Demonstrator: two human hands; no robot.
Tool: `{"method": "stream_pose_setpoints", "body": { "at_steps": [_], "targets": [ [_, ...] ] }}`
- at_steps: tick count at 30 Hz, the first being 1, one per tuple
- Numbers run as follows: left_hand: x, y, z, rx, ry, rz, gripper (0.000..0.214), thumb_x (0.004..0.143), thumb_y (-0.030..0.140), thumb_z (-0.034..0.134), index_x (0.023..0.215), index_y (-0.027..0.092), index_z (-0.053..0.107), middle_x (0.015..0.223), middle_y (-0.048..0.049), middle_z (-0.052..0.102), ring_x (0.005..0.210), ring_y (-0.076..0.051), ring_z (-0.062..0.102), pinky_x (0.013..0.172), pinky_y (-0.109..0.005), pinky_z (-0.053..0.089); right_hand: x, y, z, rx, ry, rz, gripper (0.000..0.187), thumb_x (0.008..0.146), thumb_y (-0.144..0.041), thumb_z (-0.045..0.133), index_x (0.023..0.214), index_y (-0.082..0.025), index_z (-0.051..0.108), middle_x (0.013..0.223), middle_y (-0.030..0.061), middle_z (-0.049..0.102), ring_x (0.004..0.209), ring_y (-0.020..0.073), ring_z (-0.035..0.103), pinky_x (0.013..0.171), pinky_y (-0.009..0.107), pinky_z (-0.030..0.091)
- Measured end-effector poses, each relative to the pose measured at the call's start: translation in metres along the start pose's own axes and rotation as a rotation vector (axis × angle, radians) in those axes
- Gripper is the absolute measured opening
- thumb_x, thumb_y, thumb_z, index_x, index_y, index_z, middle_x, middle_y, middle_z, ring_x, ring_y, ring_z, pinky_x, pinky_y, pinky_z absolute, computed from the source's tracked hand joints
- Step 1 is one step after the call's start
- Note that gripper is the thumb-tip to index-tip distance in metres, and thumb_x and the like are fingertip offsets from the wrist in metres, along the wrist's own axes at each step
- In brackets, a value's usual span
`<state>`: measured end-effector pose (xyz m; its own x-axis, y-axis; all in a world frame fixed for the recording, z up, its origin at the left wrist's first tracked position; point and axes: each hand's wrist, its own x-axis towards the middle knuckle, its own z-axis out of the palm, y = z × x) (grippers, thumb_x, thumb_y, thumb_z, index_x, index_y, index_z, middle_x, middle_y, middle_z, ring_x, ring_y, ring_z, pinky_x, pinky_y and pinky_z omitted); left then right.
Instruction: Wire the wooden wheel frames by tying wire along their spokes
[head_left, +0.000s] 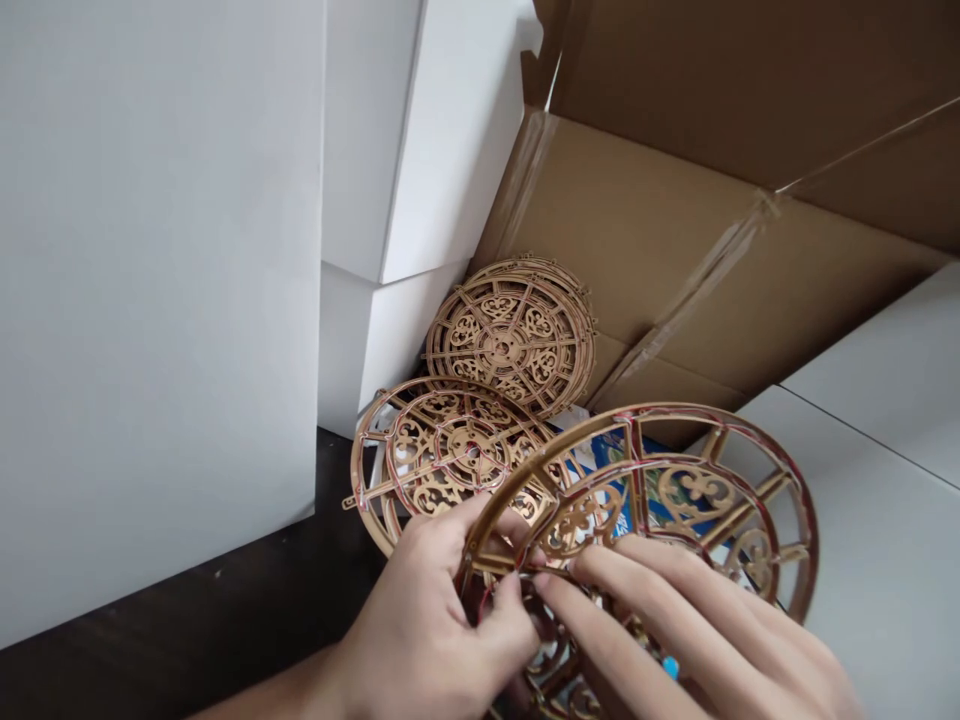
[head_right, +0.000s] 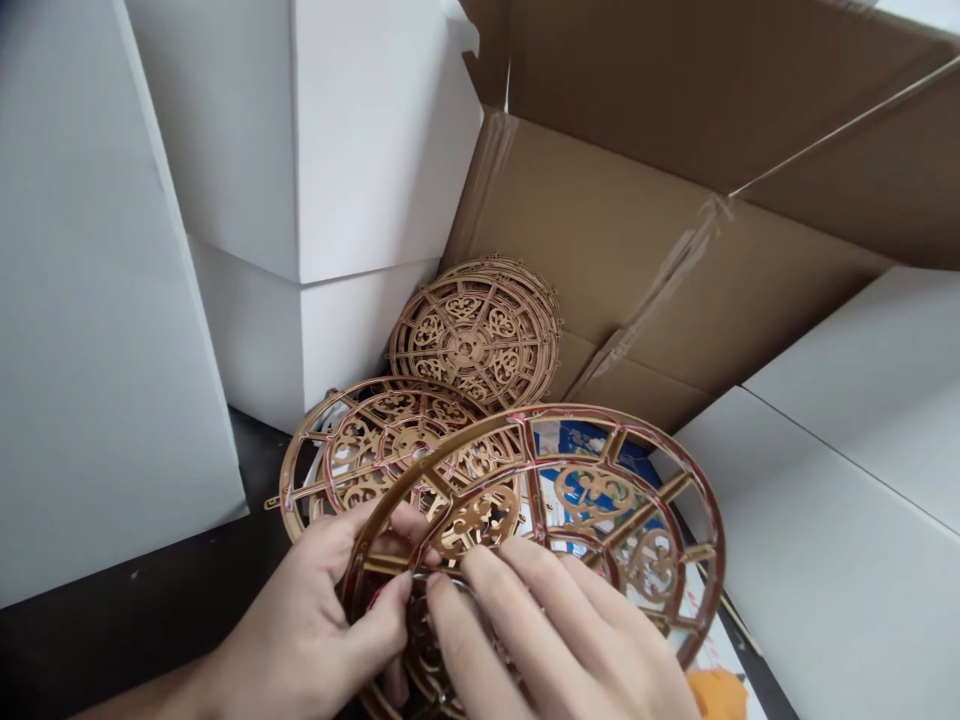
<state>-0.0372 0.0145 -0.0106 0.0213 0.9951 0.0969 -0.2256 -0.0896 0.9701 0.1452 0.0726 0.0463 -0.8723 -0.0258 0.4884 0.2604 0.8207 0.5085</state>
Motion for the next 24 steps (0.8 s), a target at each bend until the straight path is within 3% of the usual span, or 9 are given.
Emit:
{"method": "stream_pose_setpoints", "body": {
  "at_steps": [4,10,17,24],
  "targets": [
    [0.002,0.001,0.0,0.017,0.028,0.1,0.023,0.079,0.01,0.059,0.1,0.016,0.065,0.085,-0.0018,0.066,0.072,-0.012,0.059,0.069,-0.022,0.053,0.011,0.002,0.0,0.108,-0.037,0.068,0.019,0.094,-0.018,0.052,0.1,-0.021,0.07,0.095,0.0017,0.073,0.086,0.0166,0.068,0.072,0.026,0.055],
    [0.005,-0.002,-0.001,0.001,0.009,0.039,0.025,0.08,0.011,0.057,0.104,0.015,0.065,0.066,0.0044,0.055,0.052,-0.008,0.049,0.048,-0.017,0.043,0.029,-0.002,0.003,0.248,-0.072,0.213,0.015,0.095,-0.016,0.048,0.083,-0.02,0.056,0.07,0.0003,0.059,0.062,0.0129,0.055,0.055,0.026,0.044],
    [0.003,-0.009,0.0,-0.051,0.005,0.029,0.018,0.083,0.012,0.057,0.1,0.015,0.062,0.067,0.0051,0.054,0.049,-0.007,0.052,0.047,-0.017,0.047,0.04,0.003,0.005,0.182,-0.205,0.129,0.014,0.096,-0.017,0.043,0.084,-0.021,0.049,0.079,0.0016,0.059,0.061,0.0124,0.052,0.048,0.024,0.036],
    [0.004,-0.004,0.001,-0.1,-0.033,-0.006,0.014,0.084,0.018,0.061,0.097,0.015,0.058,0.07,0.0037,0.055,0.049,-0.007,0.056,0.048,-0.017,0.051,0.048,0.003,0.001,0.016,-0.265,0.034,0.018,0.087,-0.013,0.042,0.073,-0.023,0.041,0.067,0.0005,0.05,0.049,0.0129,0.045,0.04,0.027,0.029]
  ]
}}
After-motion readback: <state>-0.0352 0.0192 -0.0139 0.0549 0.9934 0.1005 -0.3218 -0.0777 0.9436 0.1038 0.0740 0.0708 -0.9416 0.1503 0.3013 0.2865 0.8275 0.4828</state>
